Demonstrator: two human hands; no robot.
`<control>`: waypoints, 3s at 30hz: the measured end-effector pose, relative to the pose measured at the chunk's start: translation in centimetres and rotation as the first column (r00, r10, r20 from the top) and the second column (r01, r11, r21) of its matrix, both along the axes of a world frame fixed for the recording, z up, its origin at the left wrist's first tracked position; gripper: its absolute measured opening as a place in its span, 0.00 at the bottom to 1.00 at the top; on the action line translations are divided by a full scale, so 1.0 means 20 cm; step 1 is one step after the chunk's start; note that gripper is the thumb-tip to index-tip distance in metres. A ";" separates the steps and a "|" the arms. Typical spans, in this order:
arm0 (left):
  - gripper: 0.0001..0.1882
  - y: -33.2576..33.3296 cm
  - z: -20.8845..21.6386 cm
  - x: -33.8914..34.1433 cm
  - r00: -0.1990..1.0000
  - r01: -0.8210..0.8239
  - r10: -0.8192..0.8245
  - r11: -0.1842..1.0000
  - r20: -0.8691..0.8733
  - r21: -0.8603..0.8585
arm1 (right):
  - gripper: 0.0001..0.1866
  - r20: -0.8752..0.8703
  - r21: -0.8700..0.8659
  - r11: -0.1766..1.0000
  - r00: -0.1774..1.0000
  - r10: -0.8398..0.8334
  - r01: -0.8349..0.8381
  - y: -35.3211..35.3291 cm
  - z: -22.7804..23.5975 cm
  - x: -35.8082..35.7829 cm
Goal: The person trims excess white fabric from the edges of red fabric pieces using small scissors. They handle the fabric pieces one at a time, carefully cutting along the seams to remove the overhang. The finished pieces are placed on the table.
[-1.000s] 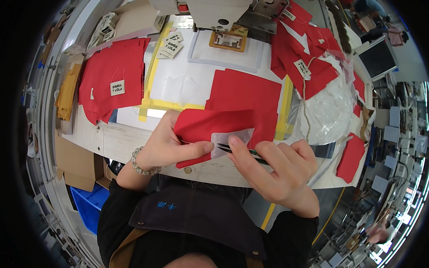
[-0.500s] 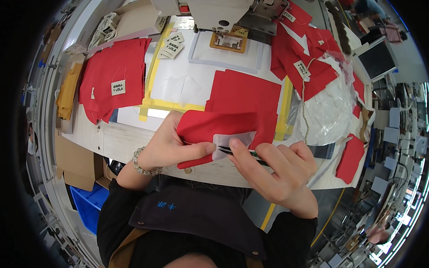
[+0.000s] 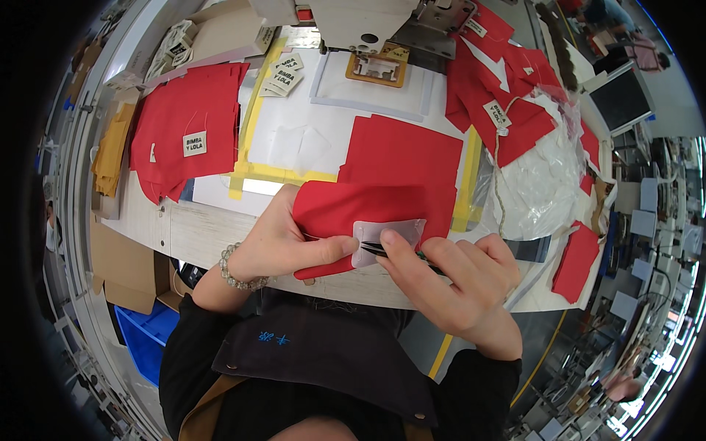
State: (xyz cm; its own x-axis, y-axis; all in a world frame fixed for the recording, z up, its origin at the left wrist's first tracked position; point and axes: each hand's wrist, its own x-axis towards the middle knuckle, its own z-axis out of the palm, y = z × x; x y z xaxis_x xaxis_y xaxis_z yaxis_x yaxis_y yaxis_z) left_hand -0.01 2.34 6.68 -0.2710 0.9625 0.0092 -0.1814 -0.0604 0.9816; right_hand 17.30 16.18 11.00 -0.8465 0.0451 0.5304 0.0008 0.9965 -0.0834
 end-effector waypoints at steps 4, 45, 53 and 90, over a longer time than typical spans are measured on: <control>0.14 0.00 0.01 -0.01 1.000 0.009 -0.009 0.999 -0.005 -0.035 | 0.20 0.010 0.020 1.000 1.000 -0.012 0.012 -0.01 0.01 0.00; 0.05 0.02 -0.04 0.13 0.892 -0.344 0.391 0.913 -0.227 0.220 | 0.19 -0.181 -0.124 0.954 0.939 -0.292 0.273 -0.15 -0.14 -0.07; 0.05 0.00 -0.05 0.11 0.868 -0.284 0.354 0.929 -0.348 0.238 | 0.19 -0.202 -0.127 0.962 0.943 -0.265 0.243 -0.15 -0.14 -0.08; 0.06 0.01 -0.06 0.11 0.808 -0.266 0.393 0.908 -0.438 0.324 | 0.20 -0.142 -0.214 0.946 0.951 -0.276 0.243 -0.15 -0.09 -0.07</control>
